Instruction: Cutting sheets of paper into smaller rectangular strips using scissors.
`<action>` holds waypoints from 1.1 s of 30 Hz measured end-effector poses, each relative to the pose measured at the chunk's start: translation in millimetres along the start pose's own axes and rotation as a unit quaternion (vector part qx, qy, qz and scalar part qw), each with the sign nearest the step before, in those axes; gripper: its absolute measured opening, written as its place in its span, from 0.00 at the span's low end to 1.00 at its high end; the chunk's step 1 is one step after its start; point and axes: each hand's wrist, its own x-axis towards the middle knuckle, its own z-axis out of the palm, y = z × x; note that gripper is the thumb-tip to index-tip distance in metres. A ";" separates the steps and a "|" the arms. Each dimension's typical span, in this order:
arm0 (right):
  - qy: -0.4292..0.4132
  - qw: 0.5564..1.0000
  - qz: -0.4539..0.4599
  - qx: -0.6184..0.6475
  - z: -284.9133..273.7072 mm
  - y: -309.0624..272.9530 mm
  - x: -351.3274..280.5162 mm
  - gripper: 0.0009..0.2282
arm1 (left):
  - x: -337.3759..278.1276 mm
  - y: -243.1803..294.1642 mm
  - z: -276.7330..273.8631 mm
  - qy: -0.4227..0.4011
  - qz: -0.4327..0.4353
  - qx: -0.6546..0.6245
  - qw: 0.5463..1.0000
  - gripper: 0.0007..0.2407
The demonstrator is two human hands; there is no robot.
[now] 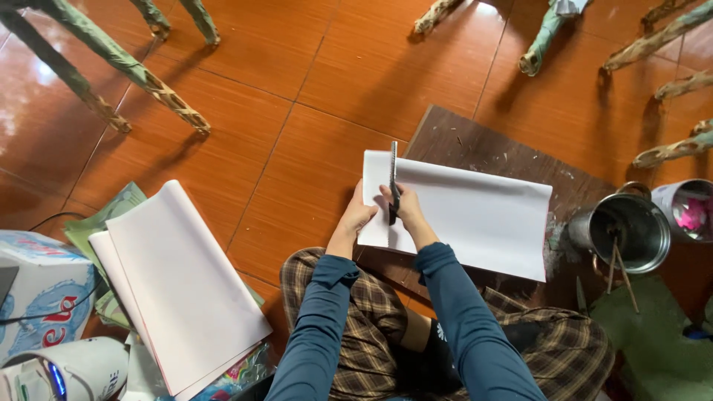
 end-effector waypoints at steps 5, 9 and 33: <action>-0.028 0.991 -0.021 -0.129 -37.1 -26.1 -68.0 0.21 | 12.4 7.6 -35.1 0.070 0.003 0.211 0.975 0.40; -0.033 0.980 -0.013 -0.196 -104.9 24.2 -90.6 0.28 | 33.8 -7.4 -59.1 0.168 -0.082 0.278 0.942 0.33; 0.082 0.865 0.135 -0.476 -204.7 69.1 -138.7 0.26 | -16.4 -89.1 53.2 0.001 -0.133 0.431 0.892 0.23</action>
